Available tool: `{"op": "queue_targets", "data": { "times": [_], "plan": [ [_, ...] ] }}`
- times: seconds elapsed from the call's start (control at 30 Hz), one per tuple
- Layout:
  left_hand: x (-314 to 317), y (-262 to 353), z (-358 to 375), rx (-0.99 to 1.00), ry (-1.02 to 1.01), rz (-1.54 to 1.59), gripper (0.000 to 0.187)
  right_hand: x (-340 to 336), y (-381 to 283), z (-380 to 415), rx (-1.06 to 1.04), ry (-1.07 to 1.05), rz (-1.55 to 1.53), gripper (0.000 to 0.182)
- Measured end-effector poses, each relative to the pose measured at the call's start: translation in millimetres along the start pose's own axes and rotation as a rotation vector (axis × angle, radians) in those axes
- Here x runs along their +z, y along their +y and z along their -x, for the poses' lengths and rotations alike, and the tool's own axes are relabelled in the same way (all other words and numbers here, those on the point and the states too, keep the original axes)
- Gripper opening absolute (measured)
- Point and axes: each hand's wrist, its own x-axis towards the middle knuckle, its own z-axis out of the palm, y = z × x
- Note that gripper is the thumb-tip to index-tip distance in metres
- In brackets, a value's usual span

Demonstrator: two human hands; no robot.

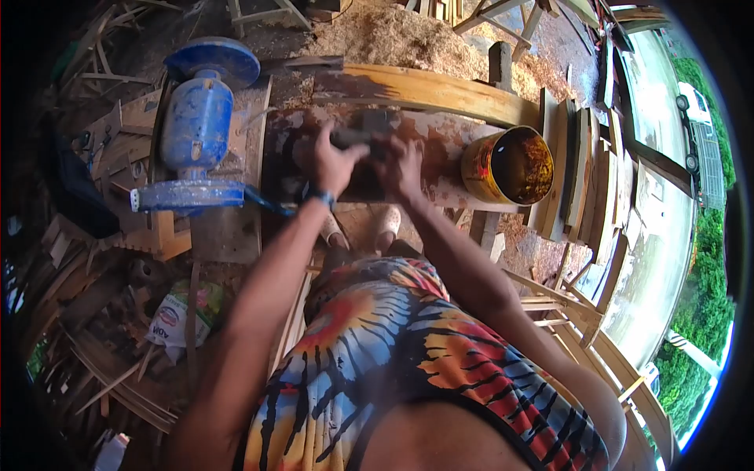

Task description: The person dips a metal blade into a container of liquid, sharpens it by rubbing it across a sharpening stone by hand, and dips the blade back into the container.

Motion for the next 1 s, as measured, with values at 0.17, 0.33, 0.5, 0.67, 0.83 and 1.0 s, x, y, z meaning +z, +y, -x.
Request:
{"op": "queue_targets", "data": {
  "times": [0.17,0.33,0.5,0.67,0.83,1.0],
  "plan": [
    [0,10,22,-0.128,-0.053,0.121,0.083,-6,5,11,-0.081,-0.007,0.072,0.052],
    [32,-13,-30,-0.032,-0.024,0.095,0.085,-7,0,-32,0.054,0.017,0.007,0.048],
    [0,12,41,-0.104,-0.088,-0.043,0.083,-26,-4,21,0.011,-0.063,-0.026,0.049],
    [37,1,-38,-0.078,-0.053,0.041,0.083,-18,4,-34,0.128,-0.072,-0.178,0.047],
    [4,11,31,-0.047,-0.031,-0.026,0.084,-25,7,11,-0.158,-0.055,0.008,0.046],
    [18,2,-5,-0.068,-0.026,0.007,0.083,-17,-3,-19,0.021,-0.045,-0.006,0.046]
  ]
}}
